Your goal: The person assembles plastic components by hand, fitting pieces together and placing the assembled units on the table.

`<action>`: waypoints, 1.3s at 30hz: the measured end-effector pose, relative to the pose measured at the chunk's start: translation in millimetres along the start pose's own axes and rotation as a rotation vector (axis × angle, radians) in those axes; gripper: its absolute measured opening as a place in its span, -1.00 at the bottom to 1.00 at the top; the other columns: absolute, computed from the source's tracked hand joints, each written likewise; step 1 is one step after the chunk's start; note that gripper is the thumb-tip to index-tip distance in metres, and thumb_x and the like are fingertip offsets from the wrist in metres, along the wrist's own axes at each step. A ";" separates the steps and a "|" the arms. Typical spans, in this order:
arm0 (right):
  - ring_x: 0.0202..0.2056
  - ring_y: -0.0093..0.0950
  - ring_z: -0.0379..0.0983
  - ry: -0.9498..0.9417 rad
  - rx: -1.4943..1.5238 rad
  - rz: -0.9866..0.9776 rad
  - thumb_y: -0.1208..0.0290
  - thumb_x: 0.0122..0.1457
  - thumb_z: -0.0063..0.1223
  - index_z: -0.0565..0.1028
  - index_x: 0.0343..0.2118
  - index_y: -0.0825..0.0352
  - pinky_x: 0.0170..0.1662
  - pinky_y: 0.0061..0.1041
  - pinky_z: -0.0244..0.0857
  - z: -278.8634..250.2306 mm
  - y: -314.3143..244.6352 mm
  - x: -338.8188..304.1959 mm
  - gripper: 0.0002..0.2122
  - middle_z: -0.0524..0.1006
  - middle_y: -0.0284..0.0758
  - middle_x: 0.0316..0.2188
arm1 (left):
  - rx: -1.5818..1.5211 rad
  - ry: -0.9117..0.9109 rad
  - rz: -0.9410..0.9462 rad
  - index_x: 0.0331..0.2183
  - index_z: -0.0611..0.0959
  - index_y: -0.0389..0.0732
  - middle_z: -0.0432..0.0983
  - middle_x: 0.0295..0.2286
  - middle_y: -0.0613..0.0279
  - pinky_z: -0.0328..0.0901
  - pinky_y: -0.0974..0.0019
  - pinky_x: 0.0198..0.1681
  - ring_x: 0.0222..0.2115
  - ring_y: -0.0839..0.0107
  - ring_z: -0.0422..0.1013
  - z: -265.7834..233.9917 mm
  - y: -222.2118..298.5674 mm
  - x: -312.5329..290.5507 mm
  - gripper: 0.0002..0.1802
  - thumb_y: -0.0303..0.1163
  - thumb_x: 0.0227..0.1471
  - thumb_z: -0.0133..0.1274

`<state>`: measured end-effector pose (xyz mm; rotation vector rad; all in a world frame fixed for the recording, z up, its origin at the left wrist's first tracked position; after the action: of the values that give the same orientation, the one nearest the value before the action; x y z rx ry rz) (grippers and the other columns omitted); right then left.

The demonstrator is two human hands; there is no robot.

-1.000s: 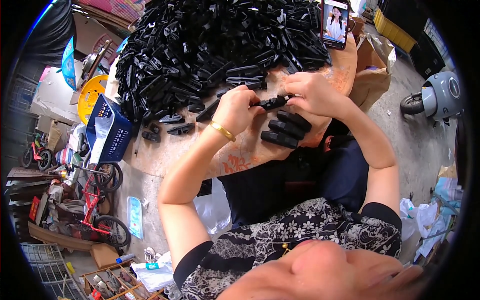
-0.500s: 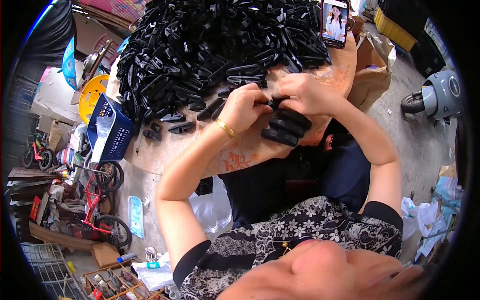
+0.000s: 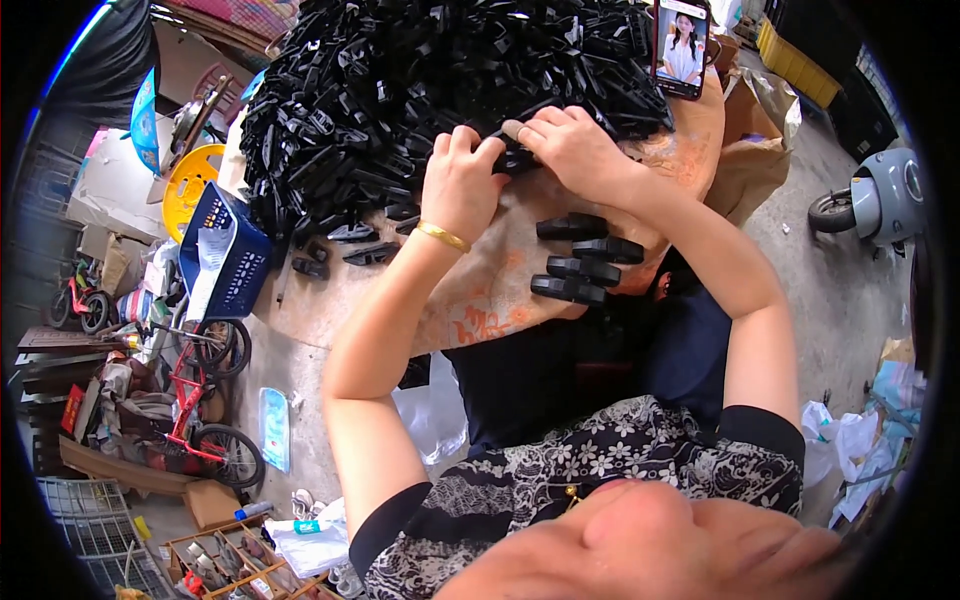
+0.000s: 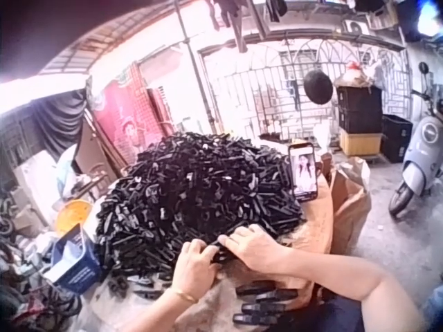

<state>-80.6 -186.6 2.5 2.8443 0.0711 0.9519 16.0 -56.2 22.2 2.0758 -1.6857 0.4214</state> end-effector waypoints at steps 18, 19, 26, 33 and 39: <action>-0.26 -0.35 0.38 0.009 0.223 -0.087 0.53 -0.14 0.13 0.51 -0.37 0.29 -0.25 -0.40 0.28 -19.2 17.1 -23.9 -0.80 0.45 -0.35 -0.42 | -0.262 -0.153 0.067 -0.34 0.59 -0.27 0.48 -0.40 0.09 0.31 0.21 -0.22 -0.32 0.11 0.42 -13.9 26.3 -13.4 -0.73 -0.45 -0.21 0.20; -0.26 -0.35 0.38 0.009 0.225 -0.089 0.53 -0.14 0.13 0.51 -0.37 0.29 -0.25 -0.40 0.28 -20.0 15.5 -24.4 -0.80 0.45 -0.35 -0.42 | -0.334 -0.261 0.075 -0.33 0.59 -0.27 0.48 -0.40 0.09 0.31 0.21 -0.23 -0.32 0.11 0.42 -10.1 27.4 -15.7 -0.73 -0.44 -0.19 0.20; -0.32 -0.58 0.36 0.062 0.889 0.389 0.69 -0.06 -0.01 0.44 -0.10 0.36 -0.25 -0.57 0.30 -24.5 7.7 -32.8 -0.63 0.43 -0.35 -0.34 | -0.266 -0.181 0.031 -0.37 0.65 -0.24 0.45 -0.40 0.10 0.29 0.21 -0.19 -0.30 0.14 0.37 5.3 23.5 -18.4 -0.82 -0.39 -0.10 0.15; -0.34 -0.59 0.44 -0.265 1.083 0.408 0.59 -0.01 0.04 0.46 -0.20 0.45 -0.29 -0.62 0.33 -29.9 11.7 -43.5 -0.74 0.50 -0.29 -0.43 | -0.312 -0.375 0.002 -0.24 0.57 -0.21 0.47 -0.36 0.05 0.30 0.16 -0.18 -0.26 0.09 0.40 -0.4 17.1 -17.6 -0.65 -0.35 -0.17 0.18; -0.26 -0.11 0.41 -0.221 0.491 0.212 0.43 -0.04 0.11 0.48 -0.30 0.38 -0.18 -0.25 0.28 -44.7 5.2 -51.1 -0.77 0.48 -0.12 -0.37 | -0.237 -0.334 0.015 -0.21 0.54 -0.16 0.51 -0.40 0.05 0.35 0.12 -0.27 -0.34 0.06 0.46 0.0 33.6 -21.7 -0.65 -0.36 -0.14 0.10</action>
<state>-148.4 -191.0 8.2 3.4516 -0.0256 0.7260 -21.4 -43.5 16.2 2.0396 -1.8319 -0.1264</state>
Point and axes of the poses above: each hand's wrist, its own x-axis towards the middle knuckle, its own z-axis out of the palm, y = z × x, the point moved 3 cm from there along x, towards the middle knuckle
